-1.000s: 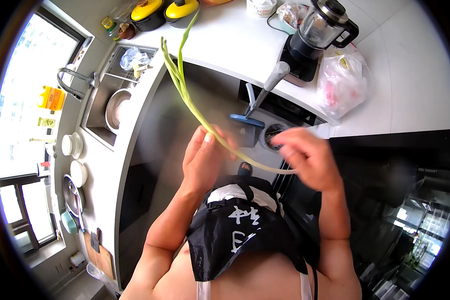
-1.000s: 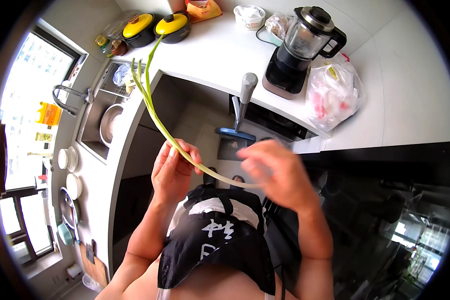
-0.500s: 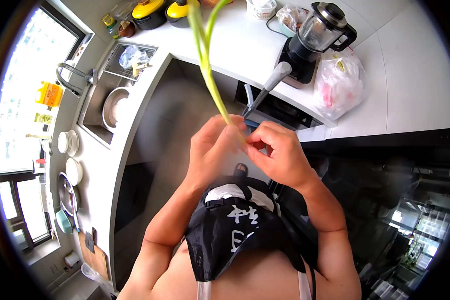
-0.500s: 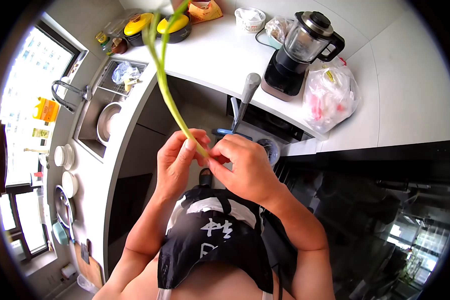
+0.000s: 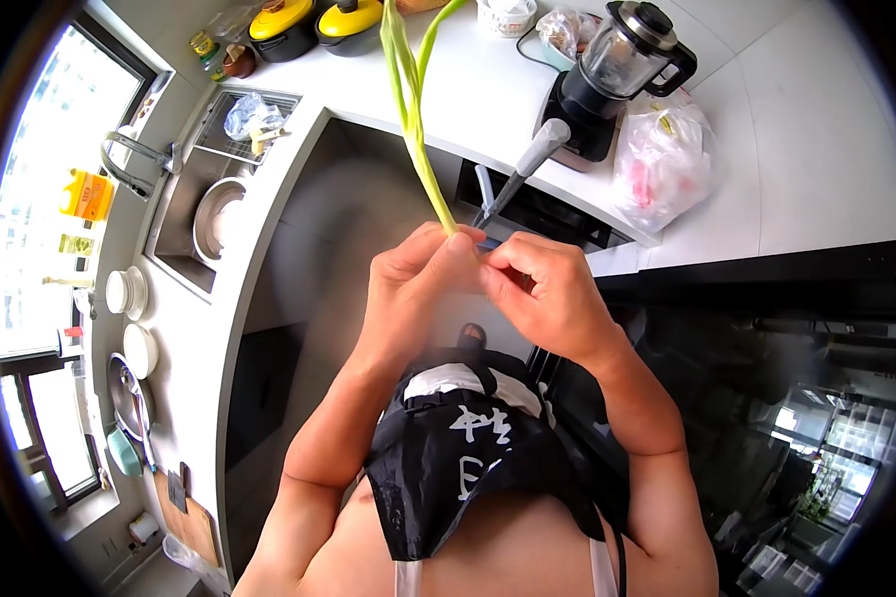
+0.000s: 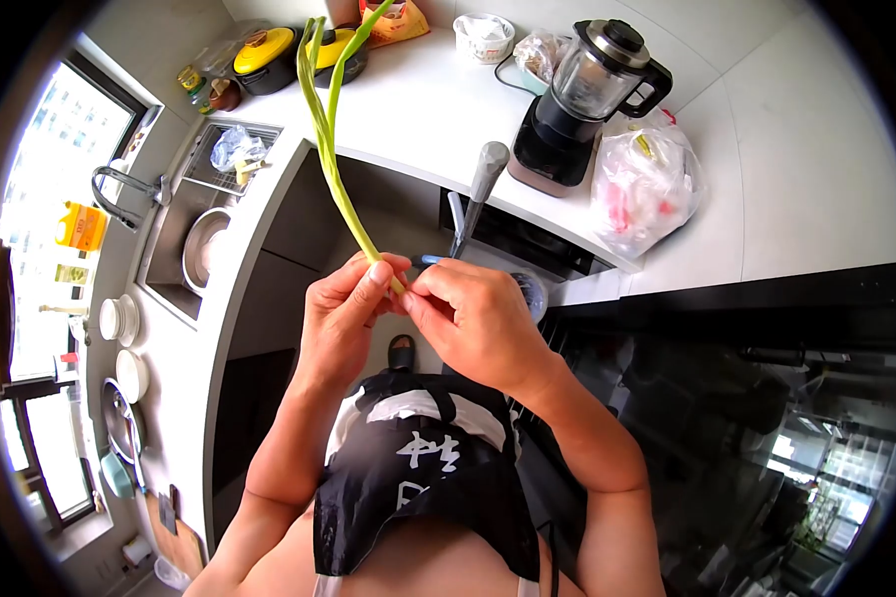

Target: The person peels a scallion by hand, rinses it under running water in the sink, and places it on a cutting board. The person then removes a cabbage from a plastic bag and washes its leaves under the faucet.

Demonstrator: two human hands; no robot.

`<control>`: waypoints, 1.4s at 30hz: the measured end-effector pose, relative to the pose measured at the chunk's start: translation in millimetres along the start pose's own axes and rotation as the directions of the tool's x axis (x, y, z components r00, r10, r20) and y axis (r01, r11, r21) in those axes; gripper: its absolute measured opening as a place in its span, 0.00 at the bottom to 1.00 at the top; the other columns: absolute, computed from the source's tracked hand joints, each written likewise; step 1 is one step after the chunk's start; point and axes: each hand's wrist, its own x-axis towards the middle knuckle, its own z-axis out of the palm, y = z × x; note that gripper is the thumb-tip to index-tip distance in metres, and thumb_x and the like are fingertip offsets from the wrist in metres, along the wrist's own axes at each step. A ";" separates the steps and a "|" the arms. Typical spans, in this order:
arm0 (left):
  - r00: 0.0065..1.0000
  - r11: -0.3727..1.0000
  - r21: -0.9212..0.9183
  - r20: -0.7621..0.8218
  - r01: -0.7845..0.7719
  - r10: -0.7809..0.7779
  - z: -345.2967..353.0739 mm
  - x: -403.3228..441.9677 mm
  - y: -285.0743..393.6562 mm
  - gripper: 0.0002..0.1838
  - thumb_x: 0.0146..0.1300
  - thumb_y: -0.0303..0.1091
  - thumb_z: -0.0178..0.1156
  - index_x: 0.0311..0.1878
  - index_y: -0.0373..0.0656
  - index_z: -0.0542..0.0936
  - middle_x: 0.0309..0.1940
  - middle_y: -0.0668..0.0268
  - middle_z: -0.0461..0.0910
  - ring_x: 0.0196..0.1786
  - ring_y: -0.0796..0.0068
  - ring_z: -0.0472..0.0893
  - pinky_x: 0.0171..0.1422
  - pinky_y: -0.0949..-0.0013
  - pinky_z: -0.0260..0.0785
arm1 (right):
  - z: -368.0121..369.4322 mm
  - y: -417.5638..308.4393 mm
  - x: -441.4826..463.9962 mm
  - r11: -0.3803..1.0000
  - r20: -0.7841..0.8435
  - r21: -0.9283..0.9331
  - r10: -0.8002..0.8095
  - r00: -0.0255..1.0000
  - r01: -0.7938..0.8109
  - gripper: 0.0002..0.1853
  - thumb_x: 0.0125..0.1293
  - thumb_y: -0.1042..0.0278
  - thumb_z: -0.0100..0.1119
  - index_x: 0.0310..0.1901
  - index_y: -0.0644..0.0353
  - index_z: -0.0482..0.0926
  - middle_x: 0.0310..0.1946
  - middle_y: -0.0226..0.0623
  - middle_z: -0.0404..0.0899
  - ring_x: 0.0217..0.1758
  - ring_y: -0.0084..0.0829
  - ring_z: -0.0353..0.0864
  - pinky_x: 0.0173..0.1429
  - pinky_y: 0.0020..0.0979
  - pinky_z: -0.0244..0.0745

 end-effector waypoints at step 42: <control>0.969 0.975 0.000 0.113 0.221 -0.219 -2.4 20.1 3.9 0.18 0.77 0.42 0.52 0.51 0.36 0.81 0.32 0.73 0.79 0.36 0.82 0.80 0.44 0.74 0.74 | -24.9 13.1 -12.7 0.555 0.324 0.726 0.246 0.913 -0.407 0.09 0.77 0.63 0.52 0.45 0.60 0.70 0.34 0.40 0.84 0.23 0.17 0.77 0.24 0.18 0.68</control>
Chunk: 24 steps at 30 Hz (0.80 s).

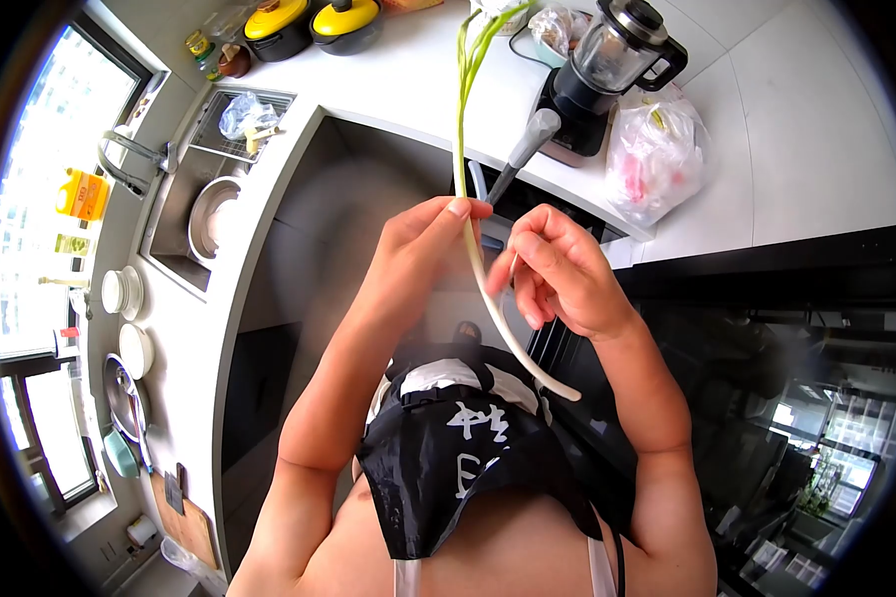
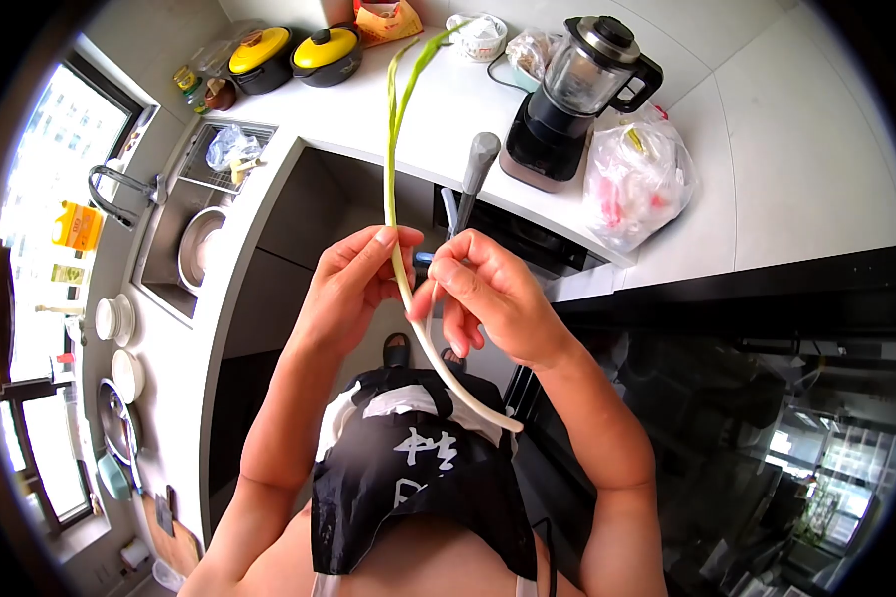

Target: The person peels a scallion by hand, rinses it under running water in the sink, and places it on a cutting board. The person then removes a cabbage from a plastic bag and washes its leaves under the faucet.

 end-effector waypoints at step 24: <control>0.974 0.967 0.243 0.227 -0.072 0.016 12.2 -32.3 -18.6 0.17 0.71 0.35 0.63 0.55 0.33 0.78 0.42 0.63 0.83 0.44 0.78 0.81 0.46 0.72 0.75 | 1.9 6.0 7.3 0.982 -0.176 -0.186 -0.063 0.982 0.030 0.08 0.73 0.67 0.60 0.38 0.62 0.78 0.23 0.22 0.75 0.21 0.09 0.67 0.24 0.16 0.60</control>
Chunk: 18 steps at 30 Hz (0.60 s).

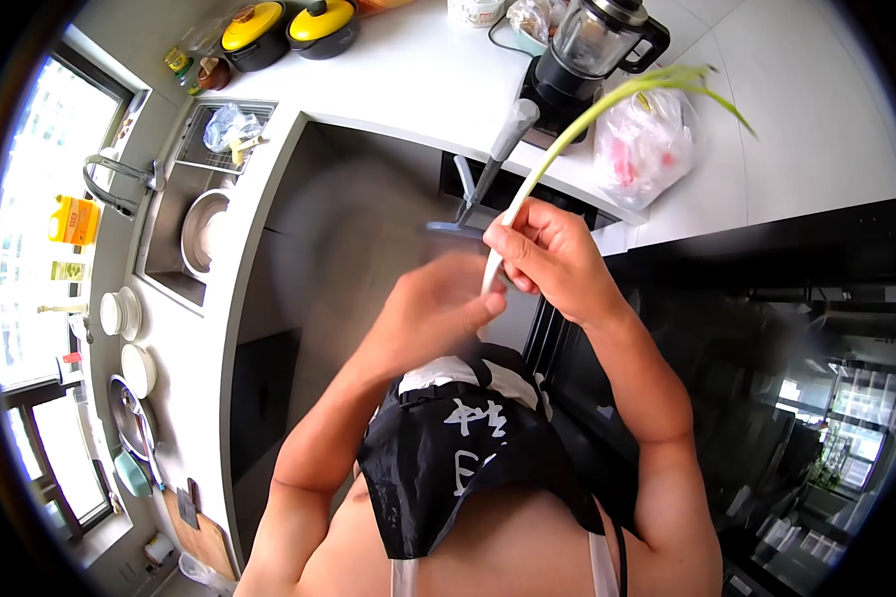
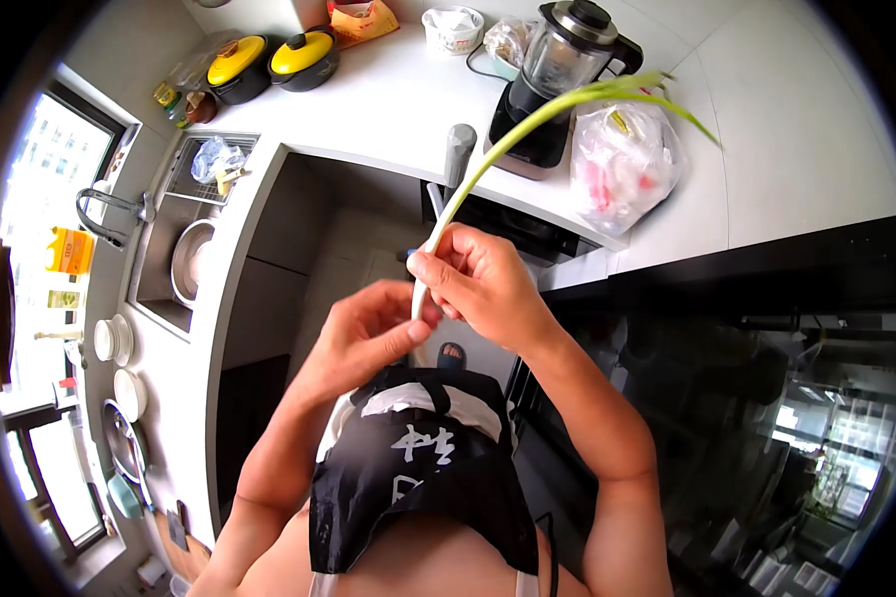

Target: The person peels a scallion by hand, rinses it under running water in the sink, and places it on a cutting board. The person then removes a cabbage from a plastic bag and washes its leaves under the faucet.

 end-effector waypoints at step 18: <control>0.986 0.996 -0.052 -0.141 0.079 -0.086 2.0 -3.5 -2.7 0.12 0.71 0.32 0.62 0.50 0.32 0.82 0.30 0.66 0.83 0.34 0.80 0.81 0.40 0.76 0.72 | -6.4 -12.1 -5.0 0.341 0.281 -0.800 -0.514 0.810 0.494 0.05 0.54 0.78 0.68 0.30 0.59 0.81 0.19 0.32 0.74 0.18 0.29 0.74 0.22 0.30 0.66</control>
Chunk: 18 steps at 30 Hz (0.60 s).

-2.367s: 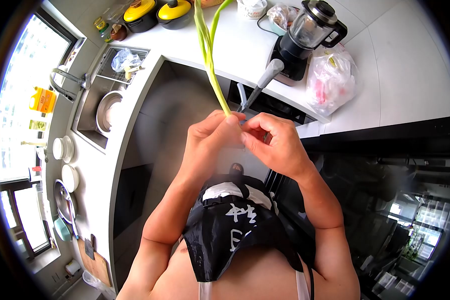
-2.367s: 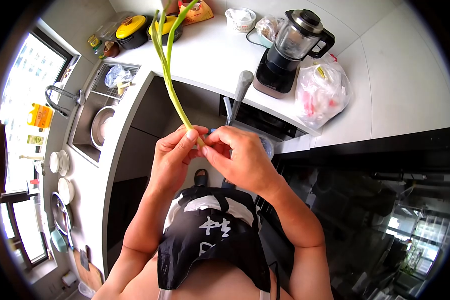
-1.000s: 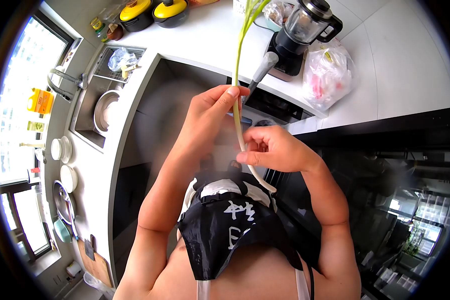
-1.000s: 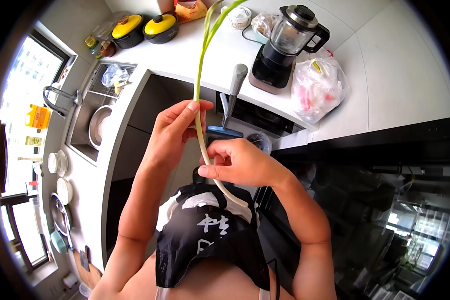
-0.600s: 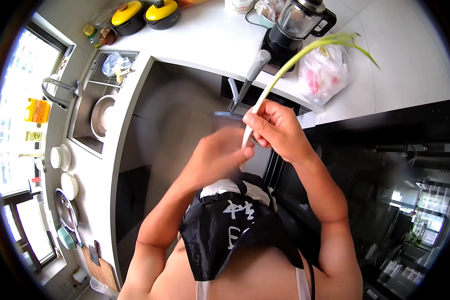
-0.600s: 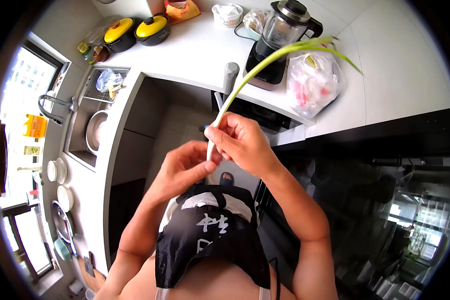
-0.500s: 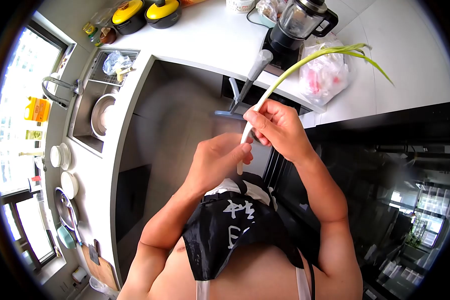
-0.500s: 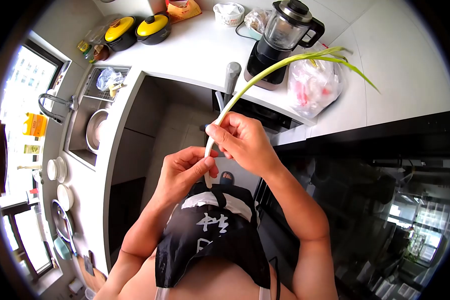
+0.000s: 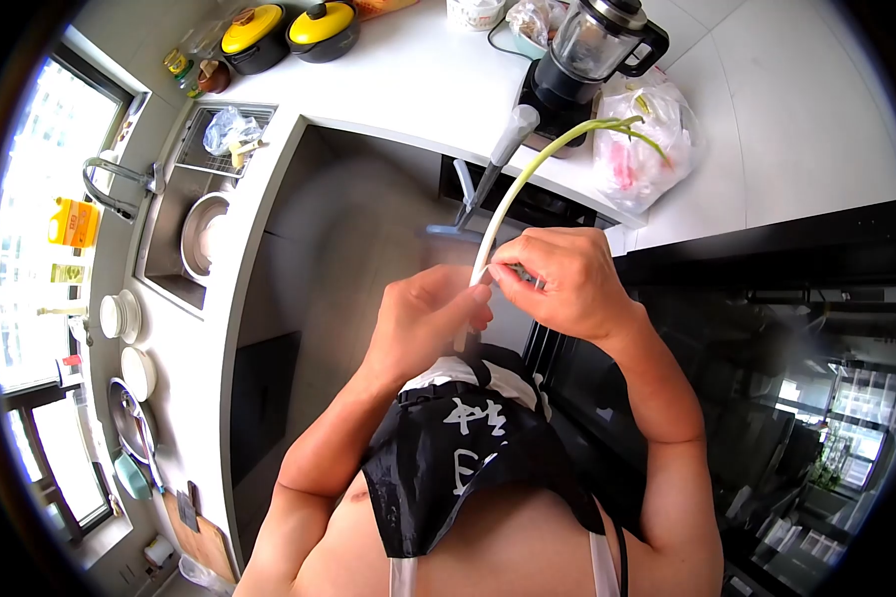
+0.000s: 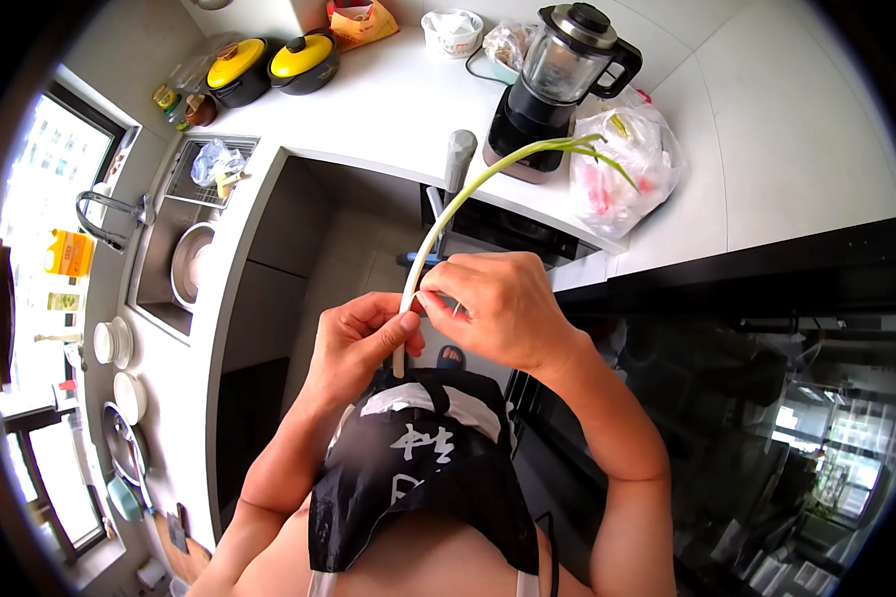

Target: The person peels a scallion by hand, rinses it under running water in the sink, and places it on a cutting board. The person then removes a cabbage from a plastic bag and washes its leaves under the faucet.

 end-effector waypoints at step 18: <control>0.996 0.973 -0.214 0.053 0.081 -0.071 -10.6 -7.4 -14.5 0.10 0.72 0.29 0.57 0.48 0.31 0.81 0.31 0.60 0.84 0.35 0.72 0.83 0.45 0.69 0.75 | -15.3 67.9 -49.5 0.927 -0.394 -0.026 0.335 0.856 -0.375 0.04 0.62 0.78 0.65 0.35 0.62 0.78 0.21 0.36 0.77 0.20 0.31 0.78 0.28 0.31 0.73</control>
